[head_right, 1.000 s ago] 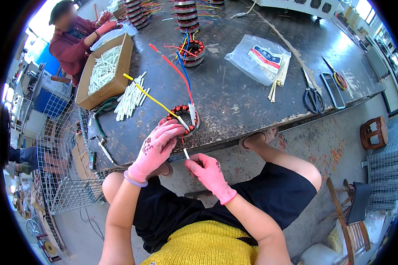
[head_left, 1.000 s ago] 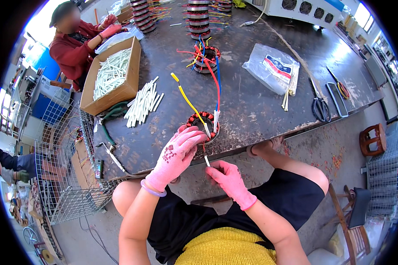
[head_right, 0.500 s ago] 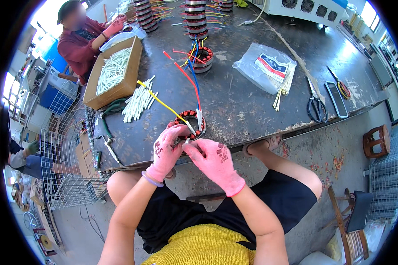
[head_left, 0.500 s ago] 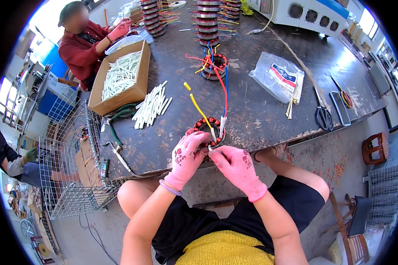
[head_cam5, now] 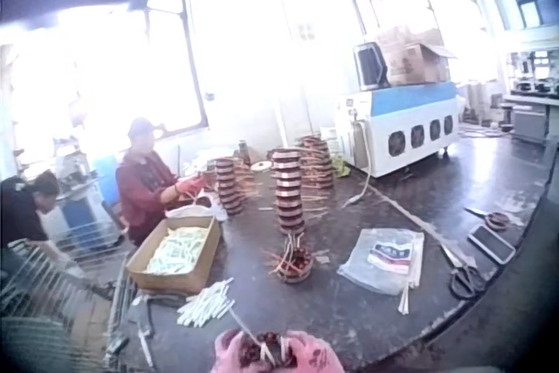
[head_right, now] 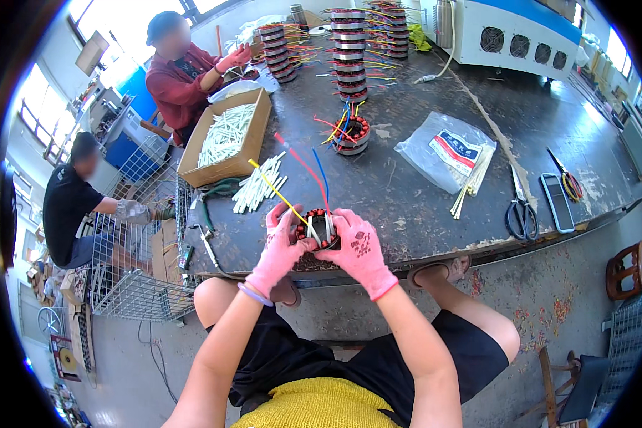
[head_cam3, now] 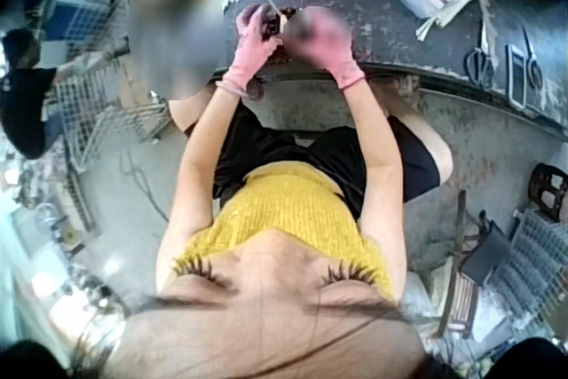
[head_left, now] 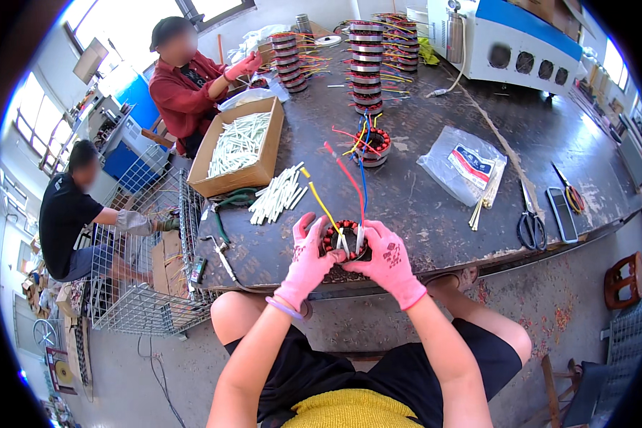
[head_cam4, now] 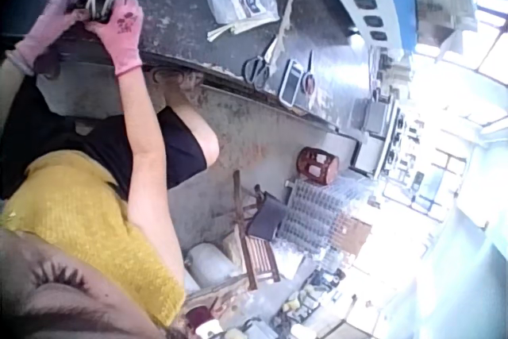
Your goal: The person assembles electrical components by inserting small white insulators into the slots of a circular metal stator. They pick up individual insulators from a box, place them into the stator, and use scissors to trim wires. They then wrap and secure colored wires around the component before placing the finished part aside.
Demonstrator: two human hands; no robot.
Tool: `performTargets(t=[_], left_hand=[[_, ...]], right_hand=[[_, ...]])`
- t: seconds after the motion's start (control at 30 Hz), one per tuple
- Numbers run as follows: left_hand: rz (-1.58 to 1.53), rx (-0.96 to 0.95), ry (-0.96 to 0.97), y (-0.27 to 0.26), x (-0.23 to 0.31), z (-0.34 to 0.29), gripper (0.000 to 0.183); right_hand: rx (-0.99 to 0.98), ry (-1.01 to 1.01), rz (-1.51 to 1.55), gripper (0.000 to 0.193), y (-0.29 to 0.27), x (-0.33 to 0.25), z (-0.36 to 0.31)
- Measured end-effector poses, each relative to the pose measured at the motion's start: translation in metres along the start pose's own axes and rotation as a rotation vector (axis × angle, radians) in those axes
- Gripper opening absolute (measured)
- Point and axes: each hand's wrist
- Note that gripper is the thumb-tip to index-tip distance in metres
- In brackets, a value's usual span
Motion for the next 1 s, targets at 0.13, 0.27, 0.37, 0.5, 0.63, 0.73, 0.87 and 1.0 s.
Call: performTargets(t=[0.13, 0.27, 0.37, 0.5, 0.63, 0.73, 0.87, 1.0], left_hand=[[-0.066, -0.353, -0.177, -0.036, 0.008, 0.025, 0.075], [0.209, -0.612, -0.157, -0.05, -0.007, 0.056, 0.074], [0.404, -0.71, -0.141, -0.044, 0.015, 0.073, 0.078], [0.32, -0.727, -0.166, -0.047, 0.013, 0.076, 0.076], [0.29, -0.386, -0.074, -0.049, 0.0, 0.046, 0.062], [0.117, -0.13, 0.011, -0.038, 0.022, 0.002, 0.049], [0.099, -0.085, 0.382, -0.026, 0.003, -0.017, 0.052], [-0.009, -0.066, 0.304, -0.024, -0.011, -0.015, 0.058]], right_hand=[[0.138, 0.066, -0.034, 0.064, 0.012, -0.026, -0.009], [0.137, 0.074, -0.056, 0.065, 0.027, -0.036, -0.02], [-0.011, 0.103, 0.167, 0.059, -0.001, -0.02, -0.012], [-0.124, 0.003, 0.349, 0.022, -0.031, 0.011, 0.029], [-0.44, -0.158, 0.213, 0.019, -0.009, -0.004, 0.066], [-0.57, -0.142, 0.146, 0.018, -0.015, 0.009, 0.074], [-0.644, -0.12, 0.162, 0.021, -0.003, 0.008, 0.074], [-0.701, -0.083, 0.143, 0.022, -0.003, -0.004, 0.072]])
Point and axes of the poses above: each hand's wrist, its own z-axis towards the middle knuckle, its own y-axis out of the palm, x = y × z, and after that the axes turned 3 degrees about x, right-handed
